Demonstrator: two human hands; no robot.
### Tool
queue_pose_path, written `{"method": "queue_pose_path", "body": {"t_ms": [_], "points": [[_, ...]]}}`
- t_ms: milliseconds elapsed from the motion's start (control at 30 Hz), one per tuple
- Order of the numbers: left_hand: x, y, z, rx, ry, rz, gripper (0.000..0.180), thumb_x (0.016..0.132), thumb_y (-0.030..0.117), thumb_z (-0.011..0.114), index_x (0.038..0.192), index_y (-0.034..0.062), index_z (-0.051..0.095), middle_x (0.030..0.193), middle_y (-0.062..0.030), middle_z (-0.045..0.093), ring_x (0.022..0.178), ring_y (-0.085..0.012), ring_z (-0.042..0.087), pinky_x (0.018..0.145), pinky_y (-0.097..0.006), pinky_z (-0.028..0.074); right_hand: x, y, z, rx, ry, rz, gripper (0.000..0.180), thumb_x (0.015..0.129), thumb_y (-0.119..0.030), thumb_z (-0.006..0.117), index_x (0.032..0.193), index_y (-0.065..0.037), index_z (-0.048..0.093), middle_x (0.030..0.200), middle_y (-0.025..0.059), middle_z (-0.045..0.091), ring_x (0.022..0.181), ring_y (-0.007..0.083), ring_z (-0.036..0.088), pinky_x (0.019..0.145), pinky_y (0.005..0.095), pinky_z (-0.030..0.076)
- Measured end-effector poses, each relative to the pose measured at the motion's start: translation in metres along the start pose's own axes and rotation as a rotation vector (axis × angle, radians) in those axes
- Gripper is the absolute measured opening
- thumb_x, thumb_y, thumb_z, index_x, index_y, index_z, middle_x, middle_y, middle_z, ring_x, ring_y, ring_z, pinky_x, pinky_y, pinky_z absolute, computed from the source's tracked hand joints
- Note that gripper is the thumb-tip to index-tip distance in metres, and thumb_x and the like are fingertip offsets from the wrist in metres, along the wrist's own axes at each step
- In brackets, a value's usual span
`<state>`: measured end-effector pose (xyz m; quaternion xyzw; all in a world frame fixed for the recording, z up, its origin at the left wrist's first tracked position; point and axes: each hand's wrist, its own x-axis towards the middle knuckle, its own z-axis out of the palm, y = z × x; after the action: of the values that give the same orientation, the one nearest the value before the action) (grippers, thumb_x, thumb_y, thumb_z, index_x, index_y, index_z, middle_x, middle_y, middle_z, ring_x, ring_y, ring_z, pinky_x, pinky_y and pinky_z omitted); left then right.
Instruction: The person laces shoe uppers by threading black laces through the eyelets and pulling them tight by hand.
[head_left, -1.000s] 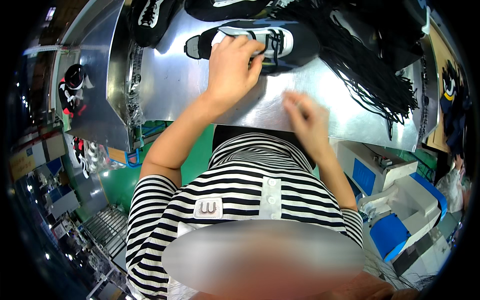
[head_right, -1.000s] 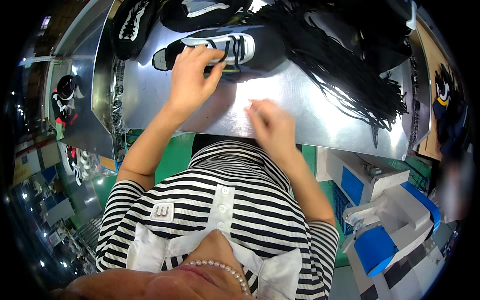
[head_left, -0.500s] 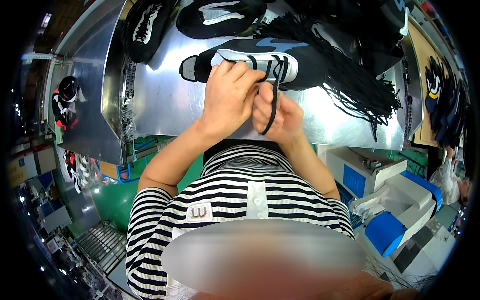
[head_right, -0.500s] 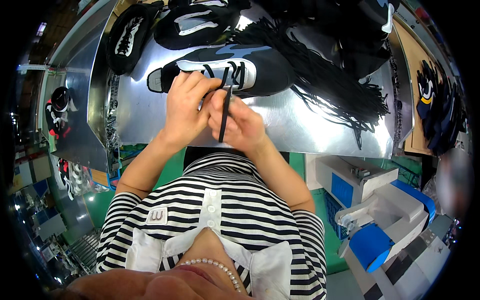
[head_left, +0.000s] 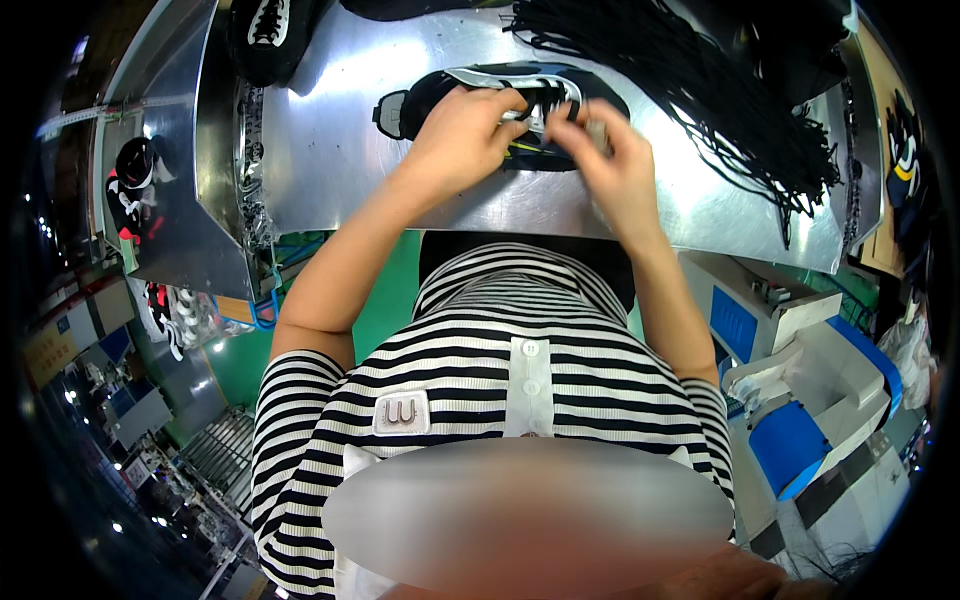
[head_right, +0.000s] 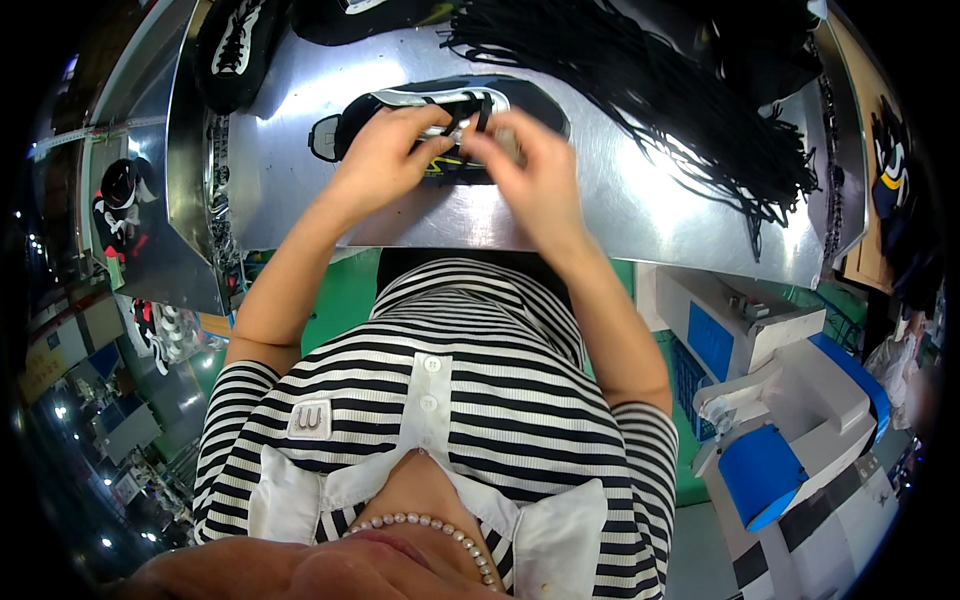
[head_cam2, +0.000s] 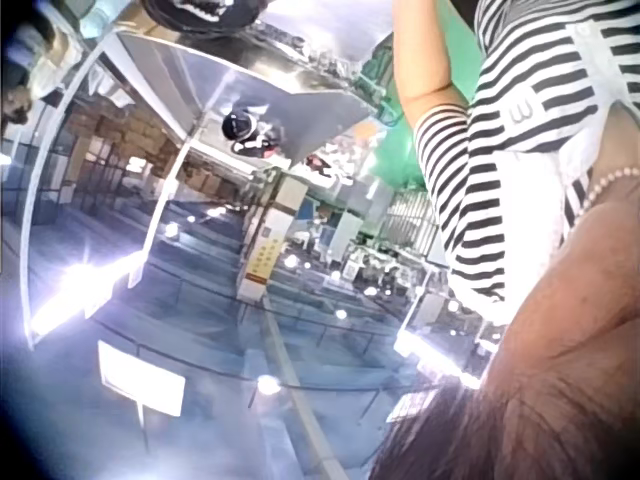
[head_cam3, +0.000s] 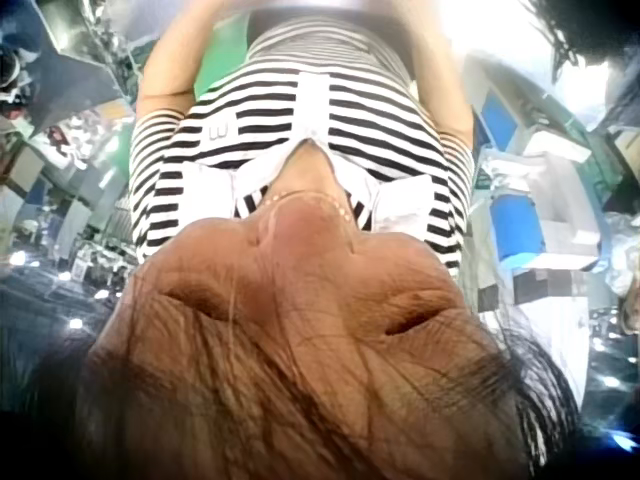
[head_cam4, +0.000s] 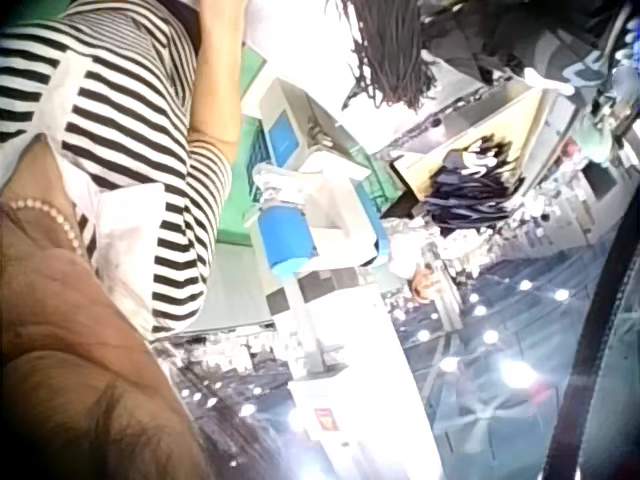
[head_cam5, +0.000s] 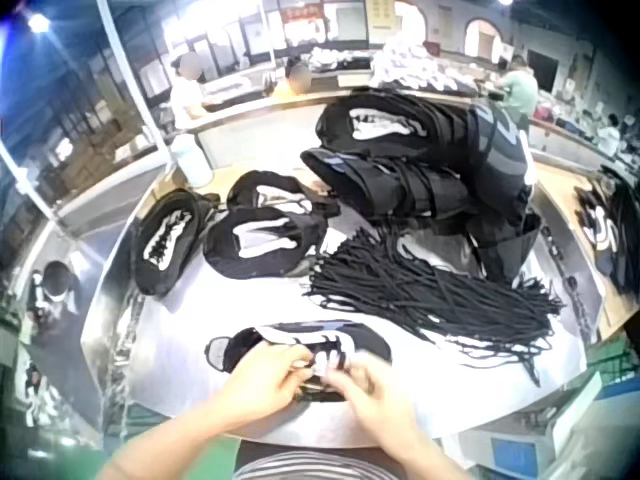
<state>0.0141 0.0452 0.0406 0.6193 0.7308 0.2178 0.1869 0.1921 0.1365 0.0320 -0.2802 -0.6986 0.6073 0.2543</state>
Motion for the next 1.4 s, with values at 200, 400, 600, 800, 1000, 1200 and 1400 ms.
{"method": "queue_pose_path", "body": {"t_ms": [200, 400, 600, 800, 1000, 1200, 1400], "points": [[0.005, -0.004, -0.010, -0.337, -0.161, -0.125, 0.027, 0.088, 0.022, 0.067, 0.103, -0.0005, 0.067, 0.085, -0.0162, 0.069, 0.073, -0.0318, 0.064, 0.067, -0.039, 0.049, 0.027, 0.029, 0.009, 0.053, 0.221, -0.124, 0.011, 0.087, -0.004, 0.071, 0.097, 0.000, 0.069, 0.087, 0.0040, 0.071, 0.074, 0.0070, 0.062, 0.067, 0.0234, 0.050], [0.002, 0.000, -0.002, -0.272, -0.058, -0.053, 0.034, 0.082, 0.027, 0.076, 0.100, 0.0007, 0.066, 0.082, -0.0130, 0.067, 0.071, -0.0240, 0.061, 0.069, -0.033, 0.048, 0.031, 0.038, 0.011, 0.150, 0.286, -0.131, 0.011, 0.087, -0.004, 0.071, 0.097, 0.000, 0.069, 0.091, 0.0056, 0.071, 0.075, 0.0095, 0.064, 0.068, 0.0240, 0.051], [0.003, 0.002, 0.004, -0.146, 0.033, -0.111, 0.031, 0.078, 0.028, 0.078, 0.092, 0.0029, 0.065, 0.080, -0.0135, 0.067, 0.070, -0.0289, 0.062, 0.066, -0.035, 0.048, 0.023, 0.028, 0.011, 0.089, 0.299, -0.118, 0.026, 0.089, -0.010, 0.071, 0.110, 0.000, 0.061, 0.089, 0.0091, 0.071, 0.077, 0.0122, 0.067, 0.068, 0.0269, 0.052], [0.003, 0.002, 0.009, -0.157, 0.080, -0.032, 0.031, 0.079, 0.029, 0.077, 0.087, 0.0012, 0.064, 0.077, -0.0149, 0.065, 0.067, -0.0323, 0.061, 0.065, -0.039, 0.047, -0.022, 0.011, 0.001, -0.149, 0.056, 0.113, 0.023, 0.094, -0.013, 0.065, 0.110, -0.001, 0.055, 0.088, 0.0143, 0.071, 0.078, 0.0225, 0.072, 0.069, 0.0301, 0.054], [0.001, 0.004, 0.008, -0.152, 0.084, -0.038, 0.033, 0.079, 0.029, 0.077, 0.087, -0.0006, 0.063, 0.077, -0.0162, 0.065, 0.067, -0.0325, 0.061, 0.062, -0.038, 0.047, -0.024, 0.014, 0.002, -0.227, 0.044, 0.081, 0.019, 0.094, -0.014, 0.065, 0.103, -0.002, 0.054, 0.083, 0.0130, 0.071, 0.071, 0.0267, 0.071, 0.062, 0.0336, 0.052], [0.000, 0.004, 0.009, -0.140, 0.117, -0.003, 0.032, 0.080, 0.028, 0.076, 0.086, -0.0014, 0.063, 0.077, -0.0164, 0.064, 0.064, -0.0325, 0.060, 0.061, -0.038, 0.046, -0.022, 0.016, 0.002, -0.244, 0.033, 0.054, 0.016, 0.093, -0.014, 0.066, 0.099, -0.004, 0.055, 0.079, 0.0119, 0.070, 0.069, 0.0281, 0.070, 0.061, 0.0343, 0.051], [-0.007, 0.012, 0.013, -0.066, 0.156, 0.157, 0.022, 0.080, 0.016, 0.077, 0.084, 0.0005, 0.062, 0.073, -0.0145, 0.062, 0.063, -0.0303, 0.061, 0.055, -0.035, 0.045, -0.023, 0.012, 0.001, -0.311, 0.024, 0.085, 0.015, 0.093, -0.013, 0.065, 0.095, -0.004, 0.054, 0.078, 0.0121, 0.070, 0.071, 0.0271, 0.071, 0.062, 0.0334, 0.052]]}}
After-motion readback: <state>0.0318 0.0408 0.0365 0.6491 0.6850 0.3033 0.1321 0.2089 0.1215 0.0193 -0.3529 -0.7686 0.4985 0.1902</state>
